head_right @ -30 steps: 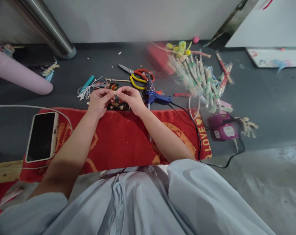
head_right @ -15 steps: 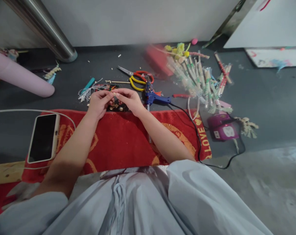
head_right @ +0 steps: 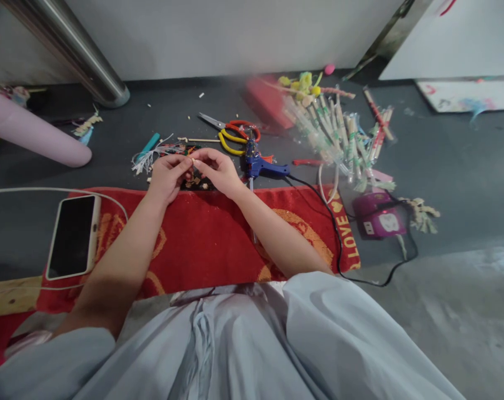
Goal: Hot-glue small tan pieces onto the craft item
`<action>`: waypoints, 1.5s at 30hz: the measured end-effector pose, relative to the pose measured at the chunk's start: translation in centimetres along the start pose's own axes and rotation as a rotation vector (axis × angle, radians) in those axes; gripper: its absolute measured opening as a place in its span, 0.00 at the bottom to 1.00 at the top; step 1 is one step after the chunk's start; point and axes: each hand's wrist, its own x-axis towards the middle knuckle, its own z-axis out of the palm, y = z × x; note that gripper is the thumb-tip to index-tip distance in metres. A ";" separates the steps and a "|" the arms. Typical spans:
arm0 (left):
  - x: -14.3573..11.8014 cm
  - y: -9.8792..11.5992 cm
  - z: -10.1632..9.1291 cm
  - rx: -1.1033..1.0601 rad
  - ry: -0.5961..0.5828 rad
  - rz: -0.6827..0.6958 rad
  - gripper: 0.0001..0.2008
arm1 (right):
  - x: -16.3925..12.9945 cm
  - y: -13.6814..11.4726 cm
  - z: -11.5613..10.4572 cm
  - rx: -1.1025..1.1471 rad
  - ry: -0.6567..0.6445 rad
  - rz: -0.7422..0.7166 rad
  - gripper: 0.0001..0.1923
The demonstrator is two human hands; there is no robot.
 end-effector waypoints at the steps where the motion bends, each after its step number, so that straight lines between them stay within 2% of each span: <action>1: 0.0 0.0 0.0 -0.002 0.001 -0.002 0.19 | 0.0 0.0 0.0 -0.021 0.002 -0.012 0.21; 13: -0.2 0.2 0.1 -0.025 0.013 -0.026 0.20 | -0.5 -1.2 0.2 -0.353 0.080 -0.176 0.09; 22: -0.1 -0.2 -0.2 0.019 -0.016 -0.003 0.17 | -0.6 -1.4 0.2 -0.358 0.071 -0.135 0.08; 31: -0.2 0.0 0.0 0.018 -0.004 0.011 0.19 | -0.7 -1.5 0.3 -0.415 0.098 -0.231 0.08; 41: -0.1 0.2 0.1 0.026 -0.018 0.022 0.19 | -0.8 -1.9 0.3 -0.434 0.106 -0.223 0.08; 45: 0.1 -0.2 -0.1 0.042 -0.015 0.024 0.18 | -0.7 -1.8 0.4 -0.401 0.114 -0.173 0.10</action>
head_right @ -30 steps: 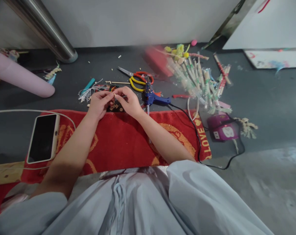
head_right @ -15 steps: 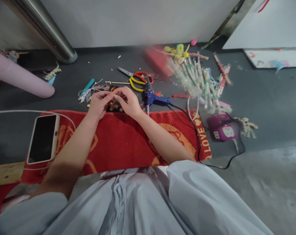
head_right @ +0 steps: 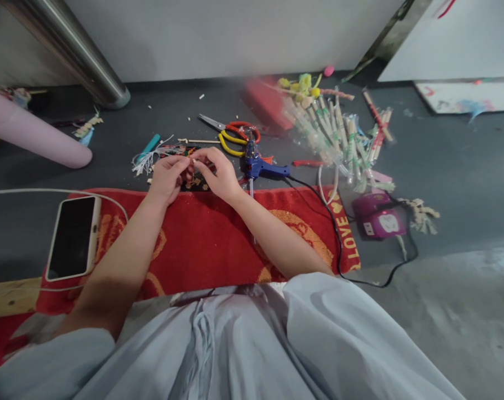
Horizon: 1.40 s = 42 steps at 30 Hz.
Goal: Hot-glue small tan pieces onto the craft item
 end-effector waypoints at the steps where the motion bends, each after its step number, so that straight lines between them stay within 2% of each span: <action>1: 0.0 -0.1 0.0 0.002 -0.001 -0.001 0.17 | 0.0 0.0 0.0 0.017 0.002 0.021 0.10; 11: 0.1 0.0 0.1 -0.020 0.018 -0.034 0.15 | 0.1 0.7 0.3 0.136 0.004 0.140 0.14; 20: 0.1 -0.5 -0.2 0.038 -0.001 -0.020 0.12 | 0.2 1.2 0.4 0.164 0.000 0.176 0.17; 32: -0.2 -0.5 -0.3 0.059 -0.062 -0.020 0.14 | 0.3 1.1 0.3 0.180 -0.009 0.199 0.19; 36: -0.4 0.1 0.0 0.121 -0.085 0.040 0.17 | 0.3 1.2 0.3 0.178 -0.029 0.195 0.19; 39: -0.7 0.8 0.2 0.205 -0.153 0.096 0.17 | 0.2 1.3 0.4 0.207 -0.015 0.156 0.20; 42: -0.7 0.8 0.2 0.220 -0.175 0.097 0.17 | 0.2 1.4 0.4 0.241 -0.003 0.128 0.21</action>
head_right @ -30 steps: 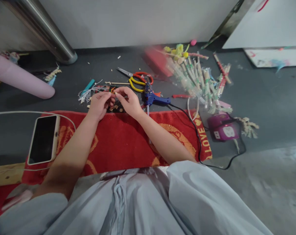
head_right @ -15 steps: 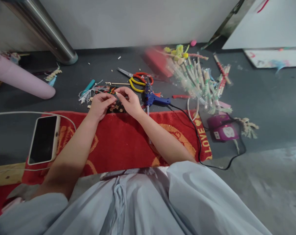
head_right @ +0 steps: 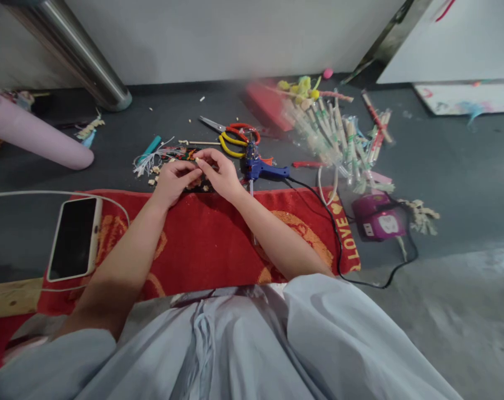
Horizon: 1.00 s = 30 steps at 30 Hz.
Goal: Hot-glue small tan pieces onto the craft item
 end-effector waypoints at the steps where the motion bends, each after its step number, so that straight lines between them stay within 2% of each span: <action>1: 0.0 -0.2 0.0 -0.018 0.014 -0.009 0.17 | 0.0 0.0 0.0 0.001 -0.005 0.002 0.21; 7: 0.5 -1.6 -0.3 -0.202 0.186 -0.030 0.18 | 0.1 0.2 0.0 0.014 -0.049 0.034 0.21; 11: 0.9 -1.9 -0.5 -0.248 0.288 0.031 0.19 | 0.1 0.4 0.2 0.091 -0.064 0.056 0.23; 17: 1.7 -3.2 -1.3 -0.140 0.539 0.134 0.20 | 0.1 0.3 0.1 0.130 -0.108 0.106 0.25; 21: 2.0 -4.1 -2.0 -0.013 0.652 0.202 0.18 | 0.2 0.2 0.0 0.193 -0.109 0.123 0.24; 24: 1.8 -4.1 -2.0 0.094 0.648 0.247 0.18 | 0.2 0.2 0.0 0.225 -0.101 0.139 0.23; 30: 0.5 -2.4 -0.7 0.335 0.491 0.329 0.14 | 0.2 -0.2 0.0 0.261 -0.085 0.143 0.22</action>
